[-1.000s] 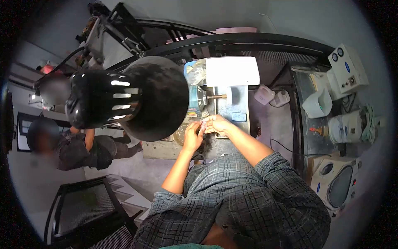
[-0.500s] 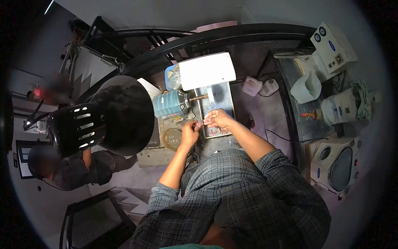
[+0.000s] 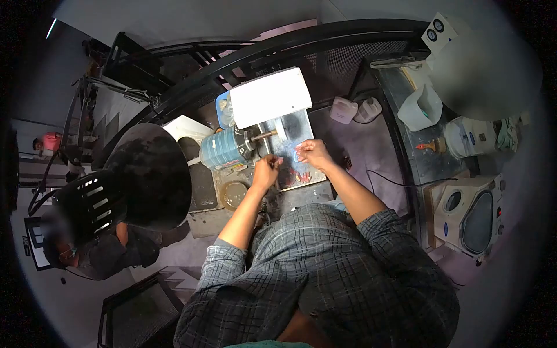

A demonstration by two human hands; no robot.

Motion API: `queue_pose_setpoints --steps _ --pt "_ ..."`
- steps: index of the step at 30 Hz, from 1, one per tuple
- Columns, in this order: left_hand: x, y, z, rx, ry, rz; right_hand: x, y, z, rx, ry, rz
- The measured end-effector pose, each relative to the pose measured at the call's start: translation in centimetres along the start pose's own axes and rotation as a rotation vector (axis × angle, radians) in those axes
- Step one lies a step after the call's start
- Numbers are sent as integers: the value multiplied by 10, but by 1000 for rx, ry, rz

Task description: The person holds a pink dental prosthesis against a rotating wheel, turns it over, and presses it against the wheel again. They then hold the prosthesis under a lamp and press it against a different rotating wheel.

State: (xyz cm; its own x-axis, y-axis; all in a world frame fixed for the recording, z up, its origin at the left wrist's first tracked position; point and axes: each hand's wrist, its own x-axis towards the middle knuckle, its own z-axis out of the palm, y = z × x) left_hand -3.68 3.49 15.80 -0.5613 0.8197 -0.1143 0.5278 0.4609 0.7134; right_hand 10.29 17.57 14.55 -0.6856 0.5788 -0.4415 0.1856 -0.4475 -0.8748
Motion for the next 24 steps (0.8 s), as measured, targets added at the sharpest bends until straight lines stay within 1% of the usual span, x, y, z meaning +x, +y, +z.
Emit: queue_pose_setpoints --steps 1,4,6,7,8,10,11,12,13,14,16,18,20,22,23,24 --pt "-1 -1 -4 -54 -5 -10 -3 -3 0 -81 8 5" --pt "-14 -1 -21 -131 7 -10 0 6 -5 -82 8 43" --pt "-29 1 -34 27 -44 -162 1 9 -5 -92 -7 47" --pt "-36 3 -40 49 -81 -211 1 11 -5 -103 -22 50" --pt "-43 0 -40 51 -80 -219 1 9 -1 -102 -28 55" --pt "-57 -12 -36 67 -165 -295 0 5 8 -97 -113 97" --pt "-63 -17 -31 47 -183 -280 0 7 12 -100 -125 102" --pt "-65 -21 -26 103 -255 -363 -1 9 17 -126 -207 139" --pt "-67 -24 -20 77 -305 -354 0 9 24 -152 -295 172" --pt "-69 -24 -20 56 -344 -352 -1 10 30 -158 -328 166" --pt "-72 -43 -4 106 -373 -384 -3 13 43 -699 -309 -24" --pt "-74 -43 0 138 -359 -427 -3 13 51 -281 -447 159" --pt "-74 -43 2 140 -365 -424 -10 -3 56 -135 -466 241" --pt "-74 -38 -2 147 -354 -381 -6 3 54 -595 -368 -54" --pt "-76 -28 -10 108 -328 -391 16 38 39 -622 -360 -86" --pt "-76 -29 -11 107 -316 -390 12 30 42 -627 -365 -96"
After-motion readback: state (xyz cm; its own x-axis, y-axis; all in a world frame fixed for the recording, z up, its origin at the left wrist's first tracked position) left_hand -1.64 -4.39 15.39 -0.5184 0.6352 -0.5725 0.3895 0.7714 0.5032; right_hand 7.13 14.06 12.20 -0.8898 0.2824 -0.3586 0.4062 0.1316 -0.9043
